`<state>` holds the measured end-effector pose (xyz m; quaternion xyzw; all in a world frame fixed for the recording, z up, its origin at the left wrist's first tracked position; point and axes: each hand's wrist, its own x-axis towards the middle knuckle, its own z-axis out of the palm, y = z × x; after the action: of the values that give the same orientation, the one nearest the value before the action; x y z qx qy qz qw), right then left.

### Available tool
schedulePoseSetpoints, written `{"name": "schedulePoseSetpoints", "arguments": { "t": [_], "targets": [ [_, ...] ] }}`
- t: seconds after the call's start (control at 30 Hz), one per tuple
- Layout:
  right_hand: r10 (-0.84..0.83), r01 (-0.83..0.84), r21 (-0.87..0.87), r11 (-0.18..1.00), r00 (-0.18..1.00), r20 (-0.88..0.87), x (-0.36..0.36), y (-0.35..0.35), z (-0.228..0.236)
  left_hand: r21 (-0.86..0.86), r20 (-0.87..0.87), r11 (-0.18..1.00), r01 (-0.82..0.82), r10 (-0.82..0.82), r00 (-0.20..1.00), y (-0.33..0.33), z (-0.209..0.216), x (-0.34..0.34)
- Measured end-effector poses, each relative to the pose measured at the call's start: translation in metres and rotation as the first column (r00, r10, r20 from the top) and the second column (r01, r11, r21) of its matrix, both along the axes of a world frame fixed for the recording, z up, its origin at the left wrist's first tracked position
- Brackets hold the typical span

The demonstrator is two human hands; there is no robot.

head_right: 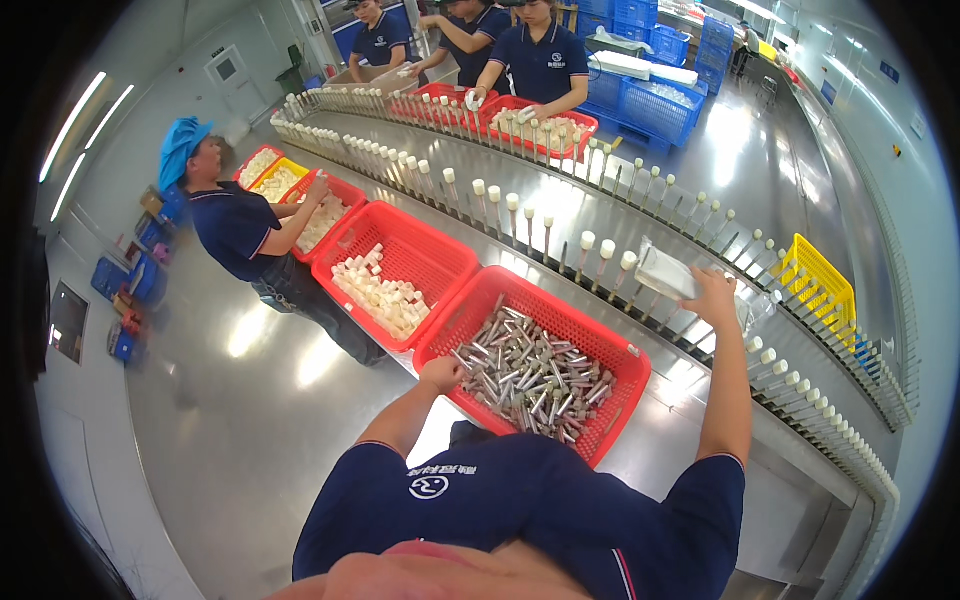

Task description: The person picks up silver rod-like components from a red plastic crate and places them individually onto the pegs of an automated conveyor assembly line. The person handles the items one at a time by hand, ensuring each component is properly seated on a vertical white peg as the line moves.

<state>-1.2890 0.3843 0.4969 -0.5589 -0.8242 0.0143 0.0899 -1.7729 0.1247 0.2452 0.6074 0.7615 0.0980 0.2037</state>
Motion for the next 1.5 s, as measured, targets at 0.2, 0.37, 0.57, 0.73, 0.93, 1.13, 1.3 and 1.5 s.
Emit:
{"name": "schedulePoseSetpoints", "arguments": {
  "t": [0.2, 0.37, 0.57, 0.73, 0.93, 1.13, 1.3, 1.5],
  "targets": [
    [0.06, -0.039, 0.133, 0.99, 0.985, -0.161, -0.003, 0.018, -0.007, 0.019, -0.019, 1.0, 0.025, -0.024, 1.0, 0.005, -0.007, -0.006],
    [0.022, -0.021, 0.027, 0.999, 0.999, -0.044, 0.001, 0.013, -0.027, -0.025, -0.007, 1.0, 0.003, -0.003, 1.0, -0.004, -0.011, -0.003],
    [-0.01, 0.027, 0.149, 0.988, 0.994, -0.11, 0.004, 0.013, -0.023, 0.02, -0.012, 0.999, 0.025, -0.025, 1.0, 0.01, -0.008, -0.009],
    [0.001, 0.001, 0.051, 0.999, 0.999, -0.039, 0.015, 0.011, -0.023, 0.023, 0.012, 1.0, 0.016, -0.017, 1.0, 0.007, -0.007, -0.004],
    [0.029, -0.021, 0.1, 0.995, 0.997, -0.072, 0.009, 0.032, -0.039, -0.047, 0.009, 0.999, -0.007, 0.007, 1.0, 0.025, -0.009, -0.005],
    [0.057, -0.051, 0.134, 0.99, 0.998, -0.041, 0.026, 0.06, -0.041, -0.043, 0.015, 0.999, -0.009, 0.01, 1.0, 0.053, -0.012, 0.006],
    [0.122, -0.107, 0.133, 0.985, 0.987, -0.107, 0.034, 0.075, -0.061, -0.024, 0.003, 1.0, -0.017, 0.017, 1.0, 0.044, -0.011, 0.032],
    [0.108, -0.104, 0.089, 0.991, 0.994, -0.03, 0.065, 0.064, -0.048, -0.049, -0.07, 0.999, -0.018, 0.015, 0.997, 0.038, -0.017, 0.061]
  ]
}}
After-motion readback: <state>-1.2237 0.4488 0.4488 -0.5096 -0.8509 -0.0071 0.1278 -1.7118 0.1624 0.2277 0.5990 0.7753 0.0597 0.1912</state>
